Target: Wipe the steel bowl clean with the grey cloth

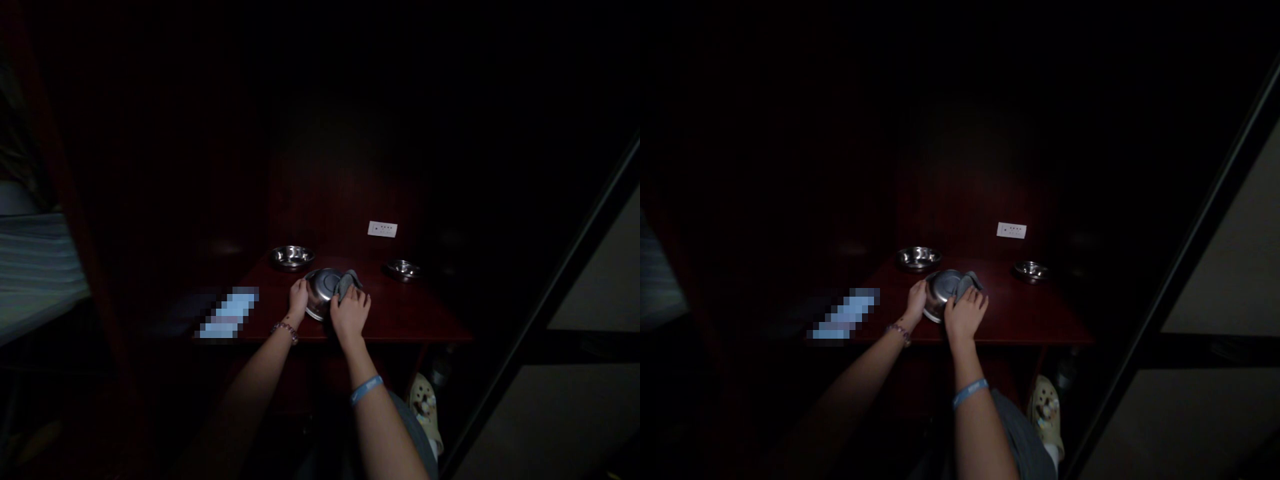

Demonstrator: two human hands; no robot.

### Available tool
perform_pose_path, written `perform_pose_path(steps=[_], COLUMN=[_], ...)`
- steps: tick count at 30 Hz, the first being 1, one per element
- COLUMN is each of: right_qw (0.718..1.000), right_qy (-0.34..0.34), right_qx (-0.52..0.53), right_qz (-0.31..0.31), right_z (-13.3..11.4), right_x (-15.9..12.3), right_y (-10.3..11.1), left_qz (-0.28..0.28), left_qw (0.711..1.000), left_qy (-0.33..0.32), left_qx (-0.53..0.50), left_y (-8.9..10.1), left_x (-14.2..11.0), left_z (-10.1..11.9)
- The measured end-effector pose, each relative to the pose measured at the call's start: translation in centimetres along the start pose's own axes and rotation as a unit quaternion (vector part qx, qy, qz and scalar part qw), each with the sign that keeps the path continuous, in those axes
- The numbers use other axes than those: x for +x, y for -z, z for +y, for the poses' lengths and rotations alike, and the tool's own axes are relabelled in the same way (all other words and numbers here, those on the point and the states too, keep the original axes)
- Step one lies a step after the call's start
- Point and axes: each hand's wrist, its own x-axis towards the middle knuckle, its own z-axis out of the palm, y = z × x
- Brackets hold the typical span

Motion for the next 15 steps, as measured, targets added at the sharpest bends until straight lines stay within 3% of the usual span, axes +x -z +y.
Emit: perform_pose_path(steps=[15], right_qw=[0.984], right_qy=[0.170], right_qx=[0.035], right_qz=[-0.038], right_z=[-2.3], right_x=[-1.5], right_y=[0.1], left_qz=[-0.003], left_qw=[0.999], left_qy=[-0.002], left_qx=[-0.033], left_y=[0.1], left_x=[0.3], left_z=[0.2])
